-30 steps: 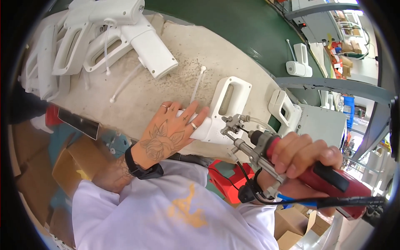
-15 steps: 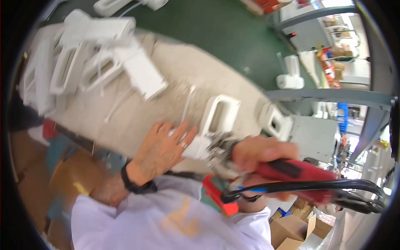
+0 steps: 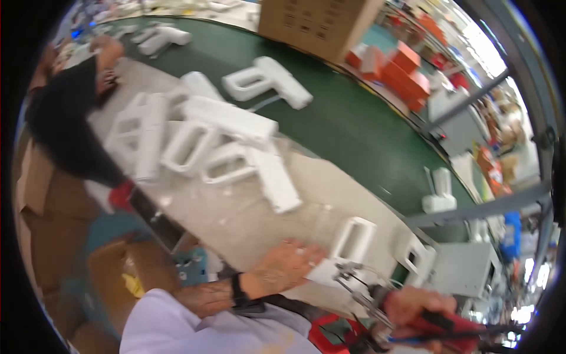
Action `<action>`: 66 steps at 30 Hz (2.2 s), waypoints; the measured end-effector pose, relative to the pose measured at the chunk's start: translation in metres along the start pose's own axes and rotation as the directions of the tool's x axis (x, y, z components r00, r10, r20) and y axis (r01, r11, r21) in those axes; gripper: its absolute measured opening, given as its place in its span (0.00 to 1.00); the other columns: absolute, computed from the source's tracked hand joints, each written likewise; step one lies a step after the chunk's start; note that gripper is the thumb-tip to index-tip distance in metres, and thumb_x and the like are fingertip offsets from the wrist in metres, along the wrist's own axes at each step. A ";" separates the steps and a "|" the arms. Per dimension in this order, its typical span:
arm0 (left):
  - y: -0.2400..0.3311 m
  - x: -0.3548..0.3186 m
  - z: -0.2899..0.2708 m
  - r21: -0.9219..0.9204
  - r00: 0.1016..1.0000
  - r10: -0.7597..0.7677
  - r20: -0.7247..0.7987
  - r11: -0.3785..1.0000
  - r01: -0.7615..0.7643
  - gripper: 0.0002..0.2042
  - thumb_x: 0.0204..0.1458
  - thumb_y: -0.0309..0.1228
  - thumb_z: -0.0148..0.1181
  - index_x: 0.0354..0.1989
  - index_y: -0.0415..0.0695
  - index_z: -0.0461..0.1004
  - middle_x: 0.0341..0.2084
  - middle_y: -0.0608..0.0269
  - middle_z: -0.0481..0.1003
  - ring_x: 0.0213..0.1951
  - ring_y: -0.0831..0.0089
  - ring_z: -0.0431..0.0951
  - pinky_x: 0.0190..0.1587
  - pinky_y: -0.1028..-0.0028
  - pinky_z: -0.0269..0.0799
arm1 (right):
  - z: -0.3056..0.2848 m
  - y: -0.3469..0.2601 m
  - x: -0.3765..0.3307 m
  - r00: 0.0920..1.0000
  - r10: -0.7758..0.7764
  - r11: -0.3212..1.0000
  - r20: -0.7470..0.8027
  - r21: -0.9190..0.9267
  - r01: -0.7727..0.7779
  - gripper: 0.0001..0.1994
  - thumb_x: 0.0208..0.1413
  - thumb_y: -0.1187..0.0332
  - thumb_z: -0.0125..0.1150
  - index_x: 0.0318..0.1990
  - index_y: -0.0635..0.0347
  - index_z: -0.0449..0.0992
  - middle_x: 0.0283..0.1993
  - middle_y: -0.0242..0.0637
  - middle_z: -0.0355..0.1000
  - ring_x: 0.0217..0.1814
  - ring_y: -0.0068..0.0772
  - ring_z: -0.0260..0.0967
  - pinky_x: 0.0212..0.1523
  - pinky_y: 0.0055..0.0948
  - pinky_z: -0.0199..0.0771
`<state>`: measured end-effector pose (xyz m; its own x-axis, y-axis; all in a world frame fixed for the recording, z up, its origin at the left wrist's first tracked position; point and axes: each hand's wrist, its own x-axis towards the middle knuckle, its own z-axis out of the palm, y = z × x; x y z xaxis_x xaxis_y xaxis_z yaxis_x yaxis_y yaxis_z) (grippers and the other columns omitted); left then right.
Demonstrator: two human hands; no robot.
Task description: Use an ultrasonic welding tool to join plastic components of electronic device housings on a production line.
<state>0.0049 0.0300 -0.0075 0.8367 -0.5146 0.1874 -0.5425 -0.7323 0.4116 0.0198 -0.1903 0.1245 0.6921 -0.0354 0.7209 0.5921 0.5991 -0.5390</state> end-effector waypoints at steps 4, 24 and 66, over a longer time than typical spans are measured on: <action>0.001 0.015 0.010 0.063 1.000 -0.012 -0.028 0.998 0.013 0.33 0.46 0.43 0.65 0.62 0.48 0.65 0.56 0.60 0.67 0.49 0.59 0.70 0.55 0.59 0.66 | 0.002 -0.025 0.021 0.931 0.236 0.960 0.278 -0.213 -0.179 0.36 0.55 0.42 0.62 0.57 0.66 0.62 0.28 0.44 0.71 0.23 0.37 0.67 0.22 0.35 0.68; -0.009 0.020 0.003 0.058 0.997 -0.072 -0.003 0.996 0.072 0.38 0.45 0.43 0.67 0.66 0.48 0.61 0.58 0.59 0.65 0.51 0.58 0.67 0.56 0.56 0.64 | 0.017 0.020 0.003 0.966 0.236 0.937 0.110 -0.289 -0.196 0.38 0.56 0.34 0.55 0.51 0.68 0.65 0.25 0.39 0.65 0.21 0.34 0.64 0.23 0.31 0.65; -0.020 0.035 -0.046 -0.089 0.984 0.006 -0.176 0.996 -0.022 0.37 0.40 0.37 0.73 0.62 0.46 0.66 0.57 0.56 0.68 0.59 0.52 0.66 0.60 0.55 0.62 | 0.018 -0.024 -0.001 0.981 0.194 0.932 0.022 -0.315 -0.178 0.31 0.55 0.39 0.61 0.39 0.62 0.63 0.25 0.38 0.68 0.20 0.31 0.66 0.21 0.27 0.67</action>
<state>0.0486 0.0467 0.0318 0.8336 -0.4325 0.3437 -0.5519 -0.6783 0.4851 -0.0021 -0.1901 0.1444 0.7848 0.0990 0.6117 0.5591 0.3125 -0.7679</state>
